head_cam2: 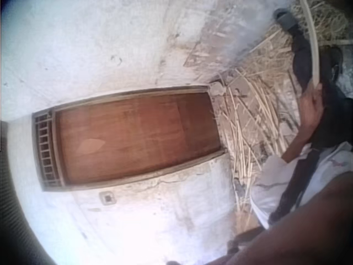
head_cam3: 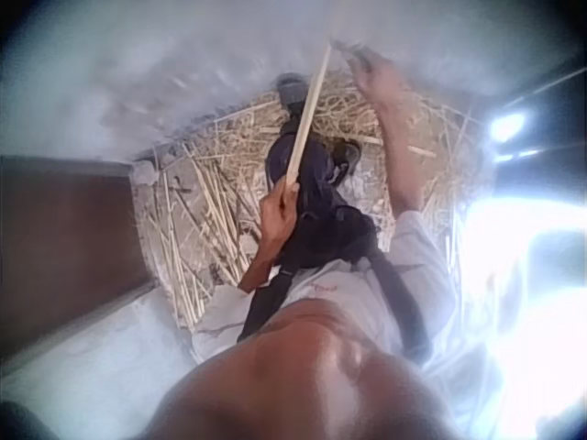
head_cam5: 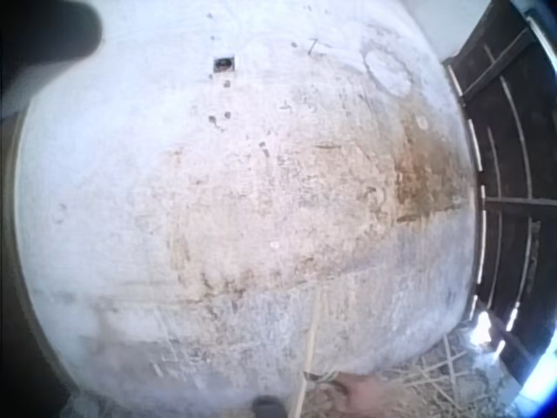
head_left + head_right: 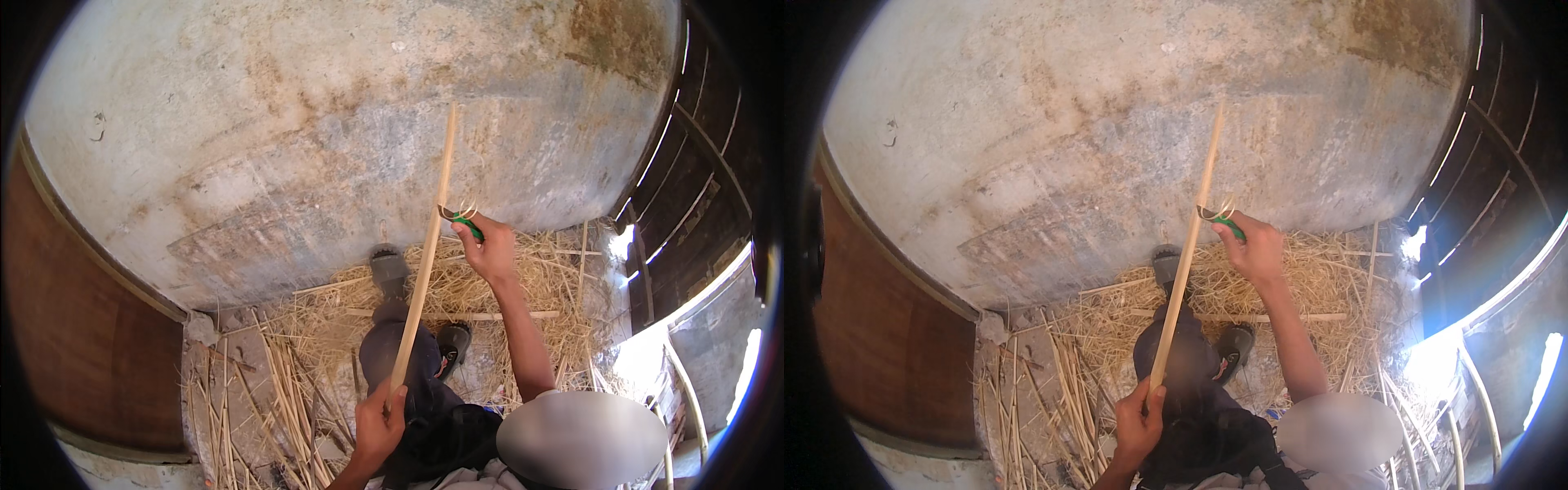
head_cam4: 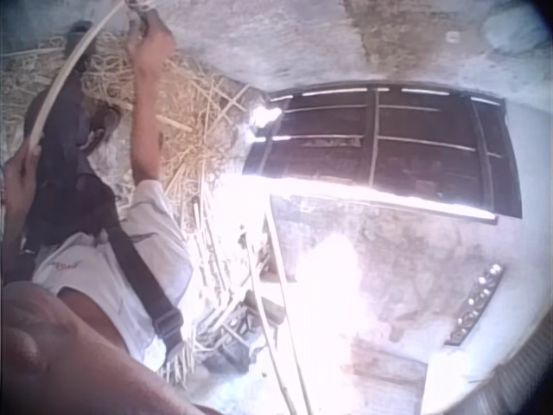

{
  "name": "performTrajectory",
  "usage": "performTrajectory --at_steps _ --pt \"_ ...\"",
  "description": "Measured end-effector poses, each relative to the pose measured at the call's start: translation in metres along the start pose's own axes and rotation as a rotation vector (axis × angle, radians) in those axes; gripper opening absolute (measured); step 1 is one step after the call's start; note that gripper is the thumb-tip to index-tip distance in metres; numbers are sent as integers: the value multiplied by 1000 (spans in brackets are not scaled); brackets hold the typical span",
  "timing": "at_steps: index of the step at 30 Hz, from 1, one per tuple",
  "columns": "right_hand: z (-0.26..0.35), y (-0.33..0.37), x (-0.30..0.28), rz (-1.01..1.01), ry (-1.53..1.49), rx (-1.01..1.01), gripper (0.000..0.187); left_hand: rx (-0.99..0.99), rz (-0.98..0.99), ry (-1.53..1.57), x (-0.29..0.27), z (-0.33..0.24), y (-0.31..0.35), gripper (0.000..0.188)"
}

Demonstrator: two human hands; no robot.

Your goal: The person carves and peels shavings from a long wooden stick using a green utility knife.

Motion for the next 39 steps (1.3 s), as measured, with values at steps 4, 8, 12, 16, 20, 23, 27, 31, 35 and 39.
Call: performTrajectory --at_steps 4,8,12,16,20,23,27,31,35,39 --pt "-14 4 13 206 -310 173 28 -33 17 21 -2 5 -3 30" --pt "-4 17 3 385 -775 288 35 -79 64 117 -13 46 -4 26" --pt "27 30 -7 413 -907 393 38 -255 162 232 -16 43 -6 29" --pt "39 37 -12 469 -982 478 34 -220 244 175 -17 41 -9 32" --pt "45 40 -15 430 -1051 537 34 -96 254 -44 -24 34 -20 42" --pt "61 40 -31 449 -1062 534 37 136 116 -99 -25 18 -32 59" --pt "78 48 -44 484 -1066 455 36 302 67 21 -11 -7 -56 70" --pt "94 52 -53 482 -1073 349 34 208 93 38 3 -30 -71 52" --pt "97 53 -63 445 -1058 308 34 303 117 24 6 -34 -73 29" --pt "69 68 -55 372 -1046 226 34 220 101 122 10 -27 -68 21"
Point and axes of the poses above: each hand's wrist, its own y-axis away from the middle knuckle, its own x-axis out of the palm, z = x × y, the point moved 2 cm from there along -y, towards the middle knuckle, and after that the axes turned 15 degrees about y, right-handed, at the moved point
